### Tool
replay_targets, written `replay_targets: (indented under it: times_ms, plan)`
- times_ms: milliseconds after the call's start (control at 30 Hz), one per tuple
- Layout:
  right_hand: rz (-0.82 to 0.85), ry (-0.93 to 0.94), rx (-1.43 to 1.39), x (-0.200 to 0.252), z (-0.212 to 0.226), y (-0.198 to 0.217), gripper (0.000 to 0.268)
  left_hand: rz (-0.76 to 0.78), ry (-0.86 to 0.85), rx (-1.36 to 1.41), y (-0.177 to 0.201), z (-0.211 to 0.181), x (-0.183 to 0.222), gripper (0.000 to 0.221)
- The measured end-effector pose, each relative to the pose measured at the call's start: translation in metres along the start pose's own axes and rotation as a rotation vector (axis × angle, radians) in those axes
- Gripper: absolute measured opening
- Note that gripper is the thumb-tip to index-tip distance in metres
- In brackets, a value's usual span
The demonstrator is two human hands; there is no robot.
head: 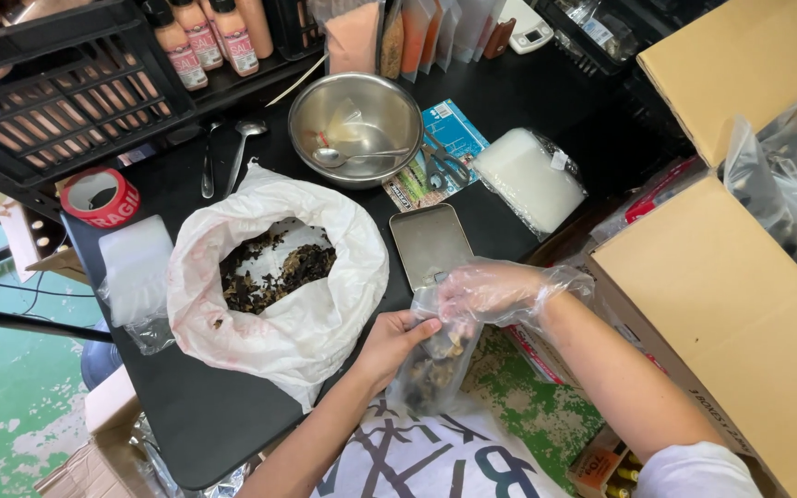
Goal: A person is bagging dried food material from a large sack into smaller plastic bags and then packing those bags into a cardboard box.
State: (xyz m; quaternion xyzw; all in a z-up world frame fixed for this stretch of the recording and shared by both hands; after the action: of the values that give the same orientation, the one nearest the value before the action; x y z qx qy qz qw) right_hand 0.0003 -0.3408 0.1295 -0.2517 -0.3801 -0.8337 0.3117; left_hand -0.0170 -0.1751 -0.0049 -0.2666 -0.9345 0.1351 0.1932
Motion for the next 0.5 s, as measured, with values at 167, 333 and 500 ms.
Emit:
replay_targets:
  times_ms: [167, 333, 500]
  plan:
    - [-0.051, -0.042, -0.076, 0.015, 0.019, 0.006, 0.019, 0.001, -0.021, 0.008, 0.003, -0.006, 0.000, 0.016]
    - [-0.145, 0.129, 0.003, 0.006, 0.020, 0.011, 0.027, -0.023, -0.041, 0.022, -0.001, -0.018, 0.003, 0.015]
    - [-0.223, 0.259, 0.110, -0.014, 0.016, 0.012, 0.041, -0.020, -0.047, 0.023, -0.001, -0.020, 0.007, 0.012]
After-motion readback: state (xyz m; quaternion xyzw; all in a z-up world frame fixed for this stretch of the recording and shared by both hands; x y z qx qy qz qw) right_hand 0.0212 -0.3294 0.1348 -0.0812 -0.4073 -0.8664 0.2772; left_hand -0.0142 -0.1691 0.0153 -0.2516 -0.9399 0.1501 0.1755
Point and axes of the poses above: each hand's wrist, its own x-axis away from the middle knuckle, its own y-axis out of the back of the hand, z = x × y, the point moved 3 cm from there along -x, towards the middle knuckle, and after that the axes turned 4 degrees about -y, right-handed, at the moved point
